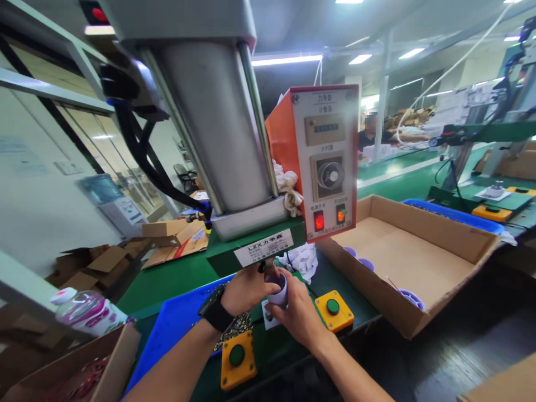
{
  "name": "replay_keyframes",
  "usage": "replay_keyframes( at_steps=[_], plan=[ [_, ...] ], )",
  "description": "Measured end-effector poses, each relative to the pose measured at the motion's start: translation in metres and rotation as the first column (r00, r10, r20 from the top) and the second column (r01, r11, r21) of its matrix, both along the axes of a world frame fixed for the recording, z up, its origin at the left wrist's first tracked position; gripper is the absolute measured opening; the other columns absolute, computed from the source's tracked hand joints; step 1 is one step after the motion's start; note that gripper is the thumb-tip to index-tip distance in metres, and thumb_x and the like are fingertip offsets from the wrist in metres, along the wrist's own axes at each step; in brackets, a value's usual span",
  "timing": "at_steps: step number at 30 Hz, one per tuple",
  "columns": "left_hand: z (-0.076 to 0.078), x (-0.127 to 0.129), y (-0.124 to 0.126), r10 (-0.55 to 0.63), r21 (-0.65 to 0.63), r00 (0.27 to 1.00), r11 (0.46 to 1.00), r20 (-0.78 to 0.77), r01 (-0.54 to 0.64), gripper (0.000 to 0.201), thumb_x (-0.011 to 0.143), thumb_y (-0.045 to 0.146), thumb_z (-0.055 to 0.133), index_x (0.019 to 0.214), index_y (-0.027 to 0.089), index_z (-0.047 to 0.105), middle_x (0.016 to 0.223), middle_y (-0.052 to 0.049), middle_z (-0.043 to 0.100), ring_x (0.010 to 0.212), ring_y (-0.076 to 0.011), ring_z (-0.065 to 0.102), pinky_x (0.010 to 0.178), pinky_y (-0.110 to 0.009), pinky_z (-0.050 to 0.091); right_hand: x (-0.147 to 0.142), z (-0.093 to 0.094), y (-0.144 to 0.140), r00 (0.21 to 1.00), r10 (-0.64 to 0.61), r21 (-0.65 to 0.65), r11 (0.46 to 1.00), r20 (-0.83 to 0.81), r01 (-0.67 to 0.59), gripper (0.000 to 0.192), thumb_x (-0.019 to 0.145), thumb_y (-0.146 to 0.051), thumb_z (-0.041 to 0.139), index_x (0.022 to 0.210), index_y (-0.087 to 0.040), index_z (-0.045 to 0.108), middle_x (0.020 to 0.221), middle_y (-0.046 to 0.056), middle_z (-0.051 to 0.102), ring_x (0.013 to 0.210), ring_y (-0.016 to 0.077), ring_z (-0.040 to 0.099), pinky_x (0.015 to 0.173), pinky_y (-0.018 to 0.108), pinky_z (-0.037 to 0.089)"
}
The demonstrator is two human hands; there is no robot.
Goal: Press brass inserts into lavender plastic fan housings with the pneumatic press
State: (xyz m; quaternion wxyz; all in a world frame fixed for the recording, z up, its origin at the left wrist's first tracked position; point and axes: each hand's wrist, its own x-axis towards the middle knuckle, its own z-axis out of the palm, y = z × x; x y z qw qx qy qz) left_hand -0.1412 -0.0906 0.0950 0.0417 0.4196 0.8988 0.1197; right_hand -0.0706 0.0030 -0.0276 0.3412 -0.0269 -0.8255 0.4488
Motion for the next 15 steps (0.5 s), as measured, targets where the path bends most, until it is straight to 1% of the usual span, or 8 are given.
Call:
replay_keyframes(
  at_steps=[2,3,4,6,8,11,13,15],
  plan=[
    [-0.001,0.003,-0.016,0.009,0.102,1.000,0.995,0.013,-0.010,0.024,0.079,0.033,0.060,0.099,0.021,0.064,0.098,-0.005,0.070,0.091,-0.0203,0.064,0.080,-0.030,0.051,0.010,-0.006,0.013,0.997,-0.076,0.151,0.986,0.018,0.073,0.072,0.074,-0.024,0.066,0.139,-0.023,0.034,0.129,0.010,0.057,0.119,0.0266,0.054,0.098,0.043,0.046],
    [-0.005,0.007,-0.028,0.033,0.169,0.999,0.985,0.000,-0.032,0.024,0.083,0.034,0.057,0.102,0.022,0.064,0.100,-0.004,0.070,0.092,-0.0196,0.064,0.081,-0.030,0.051,0.018,-0.011,0.022,0.991,-0.129,0.231,0.966,0.035,0.118,0.069,0.076,-0.025,0.065,0.139,-0.023,0.036,0.128,0.010,0.057,0.118,0.0275,0.054,0.097,0.045,0.046],
    [-0.012,0.011,-0.044,0.058,0.239,0.998,0.970,-0.031,-0.049,0.023,0.086,0.034,0.053,0.103,0.023,0.063,0.101,-0.004,0.070,0.093,-0.0193,0.064,0.083,-0.032,0.051,0.028,-0.017,0.031,0.980,-0.190,0.306,0.938,0.054,0.165,0.062,0.079,-0.026,0.063,0.136,-0.024,0.040,0.126,0.010,0.058,0.115,0.0279,0.055,0.095,0.046,0.046],
    [-0.035,0.022,-0.080,0.124,0.334,0.982,0.940,-0.140,-0.071,0.023,0.089,0.033,0.048,0.106,0.025,0.063,0.105,-0.003,0.069,0.100,-0.0203,0.063,0.089,-0.037,0.051,0.053,-0.032,0.047,0.946,-0.312,0.428,0.869,0.088,0.247,0.039,0.086,-0.028,0.056,0.125,-0.023,0.052,0.115,0.009,0.063,0.104,0.0270,0.059,0.090,0.046,0.047],
    [-0.065,0.034,-0.115,0.128,0.310,0.966,0.949,-0.224,-0.054,0.024,0.088,0.031,0.050,0.108,0.026,0.062,0.105,-0.003,0.069,0.099,-0.0215,0.064,0.086,-0.038,0.055,0.077,-0.049,0.059,0.922,-0.375,0.506,0.816,0.098,0.278,0.025,0.090,-0.029,0.051,0.113,-0.023,0.059,0.107,0.008,0.064,0.096,0.0249,0.060,0.086,0.045,0.048],
    [-0.107,0.052,-0.152,0.092,0.244,0.946,0.970,-0.310,-0.014,0.029,0.085,0.027,0.053,0.113,0.027,0.061,0.102,-0.003,0.071,0.092,-0.0212,0.066,0.078,-0.034,0.059,0.100,-0.069,0.063,0.919,-0.389,0.546,0.784,0.059,0.297,0.022,0.092,-0.029,0.047,0.107,-0.021,0.062,0.108,0.009,0.063,0.095,0.0238,0.059,0.086,0.043,0.048],
    [-0.123,0.061,-0.162,0.100,0.217,0.938,0.976,-0.331,-0.028,0.031,0.085,0.026,0.054,0.116,0.026,0.060,0.104,-0.003,0.071,0.091,-0.0211,0.067,0.076,-0.033,0.059,0.104,-0.074,0.060,0.928,-0.370,0.539,0.791,0.042,0.291,0.024,0.093,-0.029,0.045,0.110,-0.021,0.060,0.110,0.009,0.062,0.099,0.0235,0.058,0.088,0.042,0.048],
    [-0.127,0.067,-0.164,0.131,0.209,0.932,0.976,-0.338,-0.061,0.034,0.086,0.025,0.051,0.119,0.026,0.059,0.110,-0.004,0.069,0.096,-0.0215,0.065,0.079,-0.034,0.059,0.102,-0.076,0.057,0.941,-0.337,0.534,0.803,0.041,0.264,0.025,0.094,-0.030,0.045,0.112,-0.021,0.059,0.111,0.008,0.062,0.101,0.0232,0.057,0.089,0.041,0.048]
  ],
)
